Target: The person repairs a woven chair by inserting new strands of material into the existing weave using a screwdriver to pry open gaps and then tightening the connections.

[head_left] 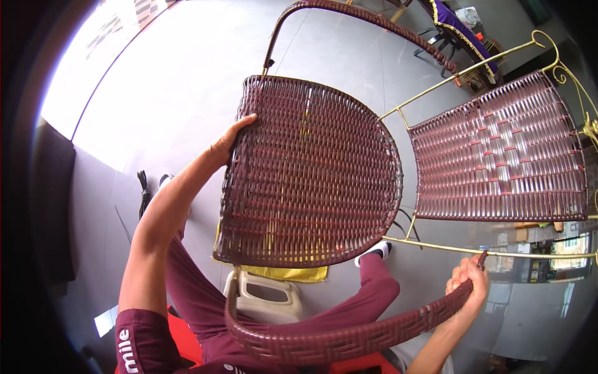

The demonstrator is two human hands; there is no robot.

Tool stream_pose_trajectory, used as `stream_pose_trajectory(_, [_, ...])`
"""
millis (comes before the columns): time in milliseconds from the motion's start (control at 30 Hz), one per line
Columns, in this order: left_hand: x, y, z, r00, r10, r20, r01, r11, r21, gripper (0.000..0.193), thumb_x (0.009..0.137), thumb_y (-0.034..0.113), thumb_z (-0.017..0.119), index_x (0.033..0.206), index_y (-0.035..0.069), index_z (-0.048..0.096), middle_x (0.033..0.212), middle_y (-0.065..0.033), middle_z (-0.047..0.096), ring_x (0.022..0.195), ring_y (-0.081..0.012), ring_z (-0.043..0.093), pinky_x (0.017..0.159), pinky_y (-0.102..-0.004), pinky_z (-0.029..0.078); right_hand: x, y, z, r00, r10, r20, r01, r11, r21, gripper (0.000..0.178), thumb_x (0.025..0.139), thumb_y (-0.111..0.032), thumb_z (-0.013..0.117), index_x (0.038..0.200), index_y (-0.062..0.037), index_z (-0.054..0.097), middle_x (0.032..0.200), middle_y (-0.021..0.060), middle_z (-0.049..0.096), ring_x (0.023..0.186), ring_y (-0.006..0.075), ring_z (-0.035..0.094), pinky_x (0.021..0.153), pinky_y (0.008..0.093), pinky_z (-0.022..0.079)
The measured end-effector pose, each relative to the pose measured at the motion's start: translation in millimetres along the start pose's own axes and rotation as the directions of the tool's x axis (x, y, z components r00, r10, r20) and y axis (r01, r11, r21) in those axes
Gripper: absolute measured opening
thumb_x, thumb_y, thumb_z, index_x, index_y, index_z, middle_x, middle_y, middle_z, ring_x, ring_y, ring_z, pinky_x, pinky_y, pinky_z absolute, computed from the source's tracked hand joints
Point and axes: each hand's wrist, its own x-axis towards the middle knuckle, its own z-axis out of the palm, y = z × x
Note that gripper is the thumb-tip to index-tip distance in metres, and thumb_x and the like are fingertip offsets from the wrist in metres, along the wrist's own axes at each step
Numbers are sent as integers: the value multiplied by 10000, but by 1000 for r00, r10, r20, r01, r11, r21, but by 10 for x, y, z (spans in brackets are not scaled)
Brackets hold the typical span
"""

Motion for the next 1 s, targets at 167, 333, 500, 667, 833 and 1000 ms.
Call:
stream_pose_trajectory(167, [18, 146, 60, 1000, -26, -15, 26, 999, 42, 675, 768, 488, 620, 1192, -23, 501, 1070, -172, 617, 872, -240, 642, 812, -360, 529, 25, -82, -66, 991, 45, 129, -46, 999, 7, 172, 779, -150, 584, 853, -73, 448, 627, 5, 413, 481, 55, 365, 405, 170, 310])
stream_pose_trajectory(333, [-30, 245, 67, 996, -12, -85, 17, 998, 55, 627, 781, 469, 618, 1159, -24, 534, 1040, -170, 627, 839, -227, 646, 776, -337, 542, 81, -151, -83, 970, 108, 216, -116, 993, 26, 169, 800, -131, 576, 903, -61, 462, 671, 46, 465, 526, 113, 472, 433, 222, 435])
stream_pose_trajectory(500, [-5, 242, 129, 998, -24, -55, 28, 997, 75, 587, 815, 459, 579, 1143, -26, 546, 1022, -166, 632, 825, -206, 648, 747, -330, 550, 108, -180, -197, 959, 158, 236, -170, 985, 32, 189, 777, -115, 599, 888, -45, 463, 680, 61, 498, 532, 127, 509, 455, 243, 462])
stream_pose_trajectory(667, [-23, 244, 22, 992, -38, -122, 55, 989, 135, 599, 835, 485, 546, 1212, 19, 525, 1112, -104, 613, 937, -185, 611, 862, -316, 476, 77, -164, -130, 940, 146, 309, -183, 979, 95, 193, 758, -90, 595, 886, -20, 469, 729, 64, 508, 590, 164, 537, 580, 280, 489])
stream_pose_trajectory(833, [-418, 209, 146, 957, 265, -116, -174, 847, 501, 649, 844, 528, 513, 1306, 78, 442, 1214, -98, 545, 1101, -180, 517, 953, -338, 397, 88, -144, -60, 942, 155, 297, -194, 975, 106, 154, 802, -101, 583, 897, -32, 483, 767, 55, 519, 642, 143, 546, 637, 255, 460])
stream_pose_trajectory(1000, [-1077, 58, -66, 783, 400, -476, -137, 858, 496, 689, 832, 540, 531, 1335, 104, 354, 1270, -135, 449, 1181, -251, 447, 957, -423, 363, 18, -112, -250, 924, 208, 320, -266, 952, 149, 485, 920, -469, 421, 1017, -1, 506, 817, 72, 567, 695, 169, 585, 598, 276, 481])
